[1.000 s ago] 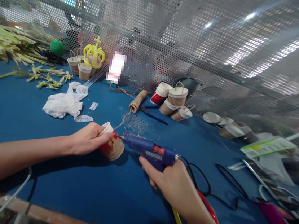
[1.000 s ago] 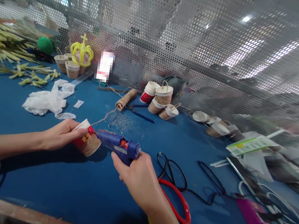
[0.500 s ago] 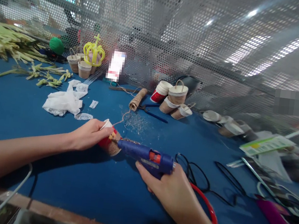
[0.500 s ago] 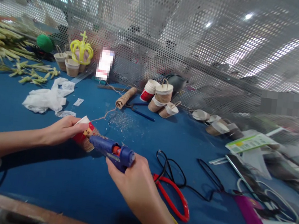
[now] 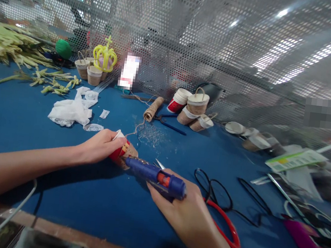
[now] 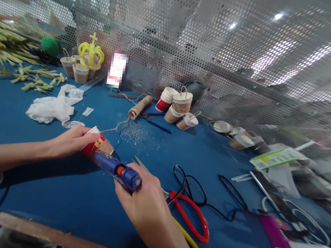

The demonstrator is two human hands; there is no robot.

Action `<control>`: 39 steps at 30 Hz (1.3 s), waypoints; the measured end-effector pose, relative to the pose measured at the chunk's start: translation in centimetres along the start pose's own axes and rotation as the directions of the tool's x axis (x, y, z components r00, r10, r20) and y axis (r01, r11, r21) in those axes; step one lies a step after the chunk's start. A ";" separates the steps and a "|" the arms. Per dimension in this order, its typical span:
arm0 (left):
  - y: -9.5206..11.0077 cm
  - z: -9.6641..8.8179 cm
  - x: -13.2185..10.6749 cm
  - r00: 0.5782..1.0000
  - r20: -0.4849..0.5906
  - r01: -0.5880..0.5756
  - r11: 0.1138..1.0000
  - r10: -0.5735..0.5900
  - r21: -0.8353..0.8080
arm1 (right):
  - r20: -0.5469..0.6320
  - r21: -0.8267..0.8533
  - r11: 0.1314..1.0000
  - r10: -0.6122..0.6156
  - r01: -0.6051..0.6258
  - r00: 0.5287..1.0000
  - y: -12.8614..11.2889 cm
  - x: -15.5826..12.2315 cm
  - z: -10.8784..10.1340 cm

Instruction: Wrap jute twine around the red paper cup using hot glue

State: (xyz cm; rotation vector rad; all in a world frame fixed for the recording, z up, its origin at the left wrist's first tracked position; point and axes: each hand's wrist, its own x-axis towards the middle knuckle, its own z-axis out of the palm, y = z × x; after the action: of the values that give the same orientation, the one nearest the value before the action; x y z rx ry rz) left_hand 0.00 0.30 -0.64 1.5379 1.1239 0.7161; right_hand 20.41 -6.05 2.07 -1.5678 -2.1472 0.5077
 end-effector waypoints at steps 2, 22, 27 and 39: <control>-0.1 0.0 -0.1 1.000 -0.001 -0.015 1.000 0.015 0.023 | -0.004 0.027 0.999 0.040 -0.039 0.999 -0.1 0.2 -0.2; -1.0 -0.4 -0.4 0.993 0.017 -0.115 0.975 0.114 0.191 | 0.059 0.196 0.919 0.337 -0.341 0.940 -0.4 1.6 -1.1; -0.5 -0.3 -0.1 0.999 -0.001 -0.051 0.994 0.051 0.100 | 0.031 0.154 0.957 0.243 -0.245 0.970 -0.4 1.0 -0.8; 0.4 0.1 0.2 0.999 -0.005 0.048 0.997 -0.048 -0.067 | 0.003 -0.031 1.000 -0.004 0.004 1.000 0.0 0.2 0.1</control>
State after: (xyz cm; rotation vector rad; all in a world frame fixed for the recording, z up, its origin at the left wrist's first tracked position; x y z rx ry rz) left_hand 0.29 0.45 -0.26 1.4485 1.1271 0.7193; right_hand 20.26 -5.92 1.99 -1.5796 -2.1698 0.4780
